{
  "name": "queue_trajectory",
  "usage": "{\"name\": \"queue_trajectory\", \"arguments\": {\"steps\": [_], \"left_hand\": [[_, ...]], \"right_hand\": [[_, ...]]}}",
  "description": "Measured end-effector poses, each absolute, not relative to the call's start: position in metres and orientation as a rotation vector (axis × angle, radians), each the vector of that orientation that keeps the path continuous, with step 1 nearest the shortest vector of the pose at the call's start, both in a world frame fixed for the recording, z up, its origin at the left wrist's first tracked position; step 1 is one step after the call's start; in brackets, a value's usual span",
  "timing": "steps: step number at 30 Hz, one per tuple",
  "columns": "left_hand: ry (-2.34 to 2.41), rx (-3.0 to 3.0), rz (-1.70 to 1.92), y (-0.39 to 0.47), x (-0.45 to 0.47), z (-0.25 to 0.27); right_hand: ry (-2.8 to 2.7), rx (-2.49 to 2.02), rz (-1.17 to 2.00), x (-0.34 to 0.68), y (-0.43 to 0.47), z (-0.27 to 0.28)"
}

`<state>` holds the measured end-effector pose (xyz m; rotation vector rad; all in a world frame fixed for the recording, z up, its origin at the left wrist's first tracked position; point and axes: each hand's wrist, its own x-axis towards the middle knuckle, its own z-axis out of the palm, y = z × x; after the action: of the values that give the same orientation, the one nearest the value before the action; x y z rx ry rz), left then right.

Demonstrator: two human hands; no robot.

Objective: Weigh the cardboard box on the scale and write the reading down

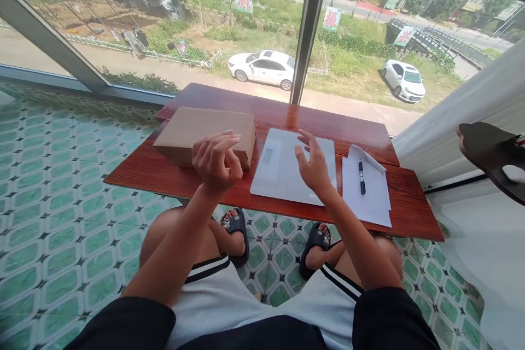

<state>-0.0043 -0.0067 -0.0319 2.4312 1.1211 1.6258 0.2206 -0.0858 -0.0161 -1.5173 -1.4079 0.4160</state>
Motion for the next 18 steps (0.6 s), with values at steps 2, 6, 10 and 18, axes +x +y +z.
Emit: {"name": "queue_trajectory", "arguments": {"steps": [2,6,10,18], "left_hand": [[0.957,2.559,1.657,-0.014,0.009,-0.035],[0.452,2.803,1.763,-0.034,0.041,-0.034],[0.018,2.933,1.573,-0.062,0.086,-0.03],[-0.938,3.002,1.102,-0.123,0.188,-0.049]], "right_hand": [[-1.435,-1.57,0.336,0.24,-0.095,-0.014],[-1.496,-1.729,0.23,0.287,-0.111,-0.008],[-1.543,-1.949,0.164,0.337,-0.125,-0.01],[-1.474,-2.449,0.101,0.397,-0.141,-0.042]]}}
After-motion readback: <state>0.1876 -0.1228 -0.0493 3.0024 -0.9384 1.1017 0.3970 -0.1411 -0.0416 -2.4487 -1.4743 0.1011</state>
